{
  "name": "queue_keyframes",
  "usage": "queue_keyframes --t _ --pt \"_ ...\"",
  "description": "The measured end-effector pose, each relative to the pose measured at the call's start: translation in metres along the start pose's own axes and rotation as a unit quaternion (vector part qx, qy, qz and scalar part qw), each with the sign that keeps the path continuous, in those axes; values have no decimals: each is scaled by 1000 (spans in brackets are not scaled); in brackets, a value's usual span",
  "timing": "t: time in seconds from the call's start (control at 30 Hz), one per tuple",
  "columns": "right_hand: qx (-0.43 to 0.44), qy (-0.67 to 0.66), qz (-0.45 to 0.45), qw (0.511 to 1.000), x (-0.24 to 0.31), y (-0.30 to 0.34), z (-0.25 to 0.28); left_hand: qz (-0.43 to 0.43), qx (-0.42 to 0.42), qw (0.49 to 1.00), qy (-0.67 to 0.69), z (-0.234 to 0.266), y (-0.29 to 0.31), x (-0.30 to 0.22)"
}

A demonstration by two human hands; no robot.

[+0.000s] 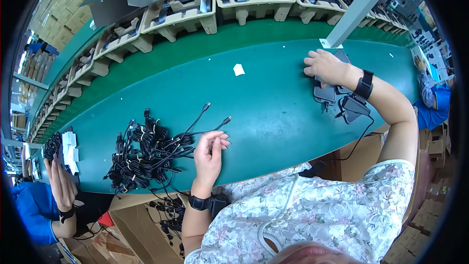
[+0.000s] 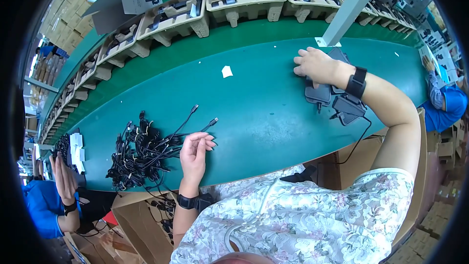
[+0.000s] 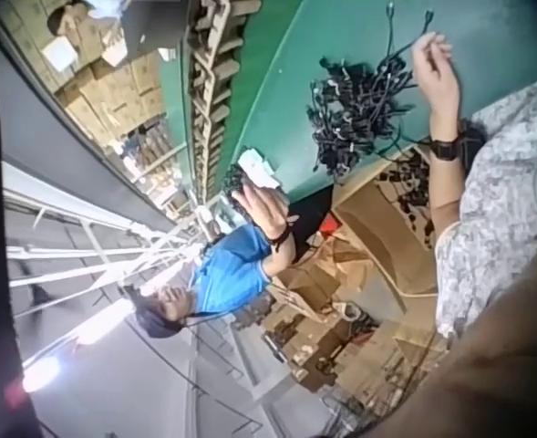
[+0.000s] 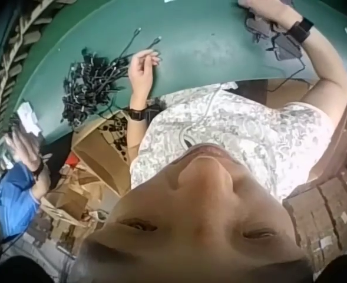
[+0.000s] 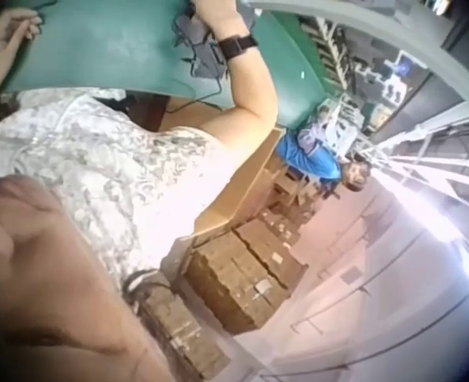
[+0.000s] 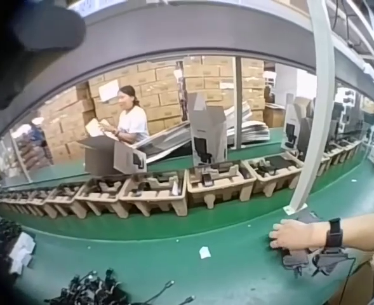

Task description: The person picks up a cable from a pile, wraps it around a small black pad, and places the assembly into a cardboard tray. They also reach into a large box to retrieve more black pads, placing them on the table before continuing to wrap cables around the pads and traying them.

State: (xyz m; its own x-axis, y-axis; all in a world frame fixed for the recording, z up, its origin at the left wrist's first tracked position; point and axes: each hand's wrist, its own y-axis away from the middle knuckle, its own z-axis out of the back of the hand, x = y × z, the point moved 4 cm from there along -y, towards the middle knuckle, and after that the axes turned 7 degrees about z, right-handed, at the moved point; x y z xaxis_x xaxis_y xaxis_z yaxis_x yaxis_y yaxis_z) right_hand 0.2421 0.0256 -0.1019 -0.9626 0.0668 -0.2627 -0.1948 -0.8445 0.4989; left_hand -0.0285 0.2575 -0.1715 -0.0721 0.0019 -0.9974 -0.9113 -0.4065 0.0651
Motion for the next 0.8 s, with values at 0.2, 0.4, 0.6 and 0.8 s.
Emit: queue_keyframes --t 0.2,0.4,0.6,0.8 --pt "-30 -243 -5 970 -39 -24 37 2 1 1000 -7 3 -2 1" --pt "-543 -404 -91 730 -146 -47 83 -5 -3 999 -35 9 5 1" --pt "-685 -421 -208 557 -215 -83 63 -5 -25 999 -46 8 7 2" --pt "-456 -441 -376 675 -237 -111 32 -4 -30 998 -51 10 8 -4"
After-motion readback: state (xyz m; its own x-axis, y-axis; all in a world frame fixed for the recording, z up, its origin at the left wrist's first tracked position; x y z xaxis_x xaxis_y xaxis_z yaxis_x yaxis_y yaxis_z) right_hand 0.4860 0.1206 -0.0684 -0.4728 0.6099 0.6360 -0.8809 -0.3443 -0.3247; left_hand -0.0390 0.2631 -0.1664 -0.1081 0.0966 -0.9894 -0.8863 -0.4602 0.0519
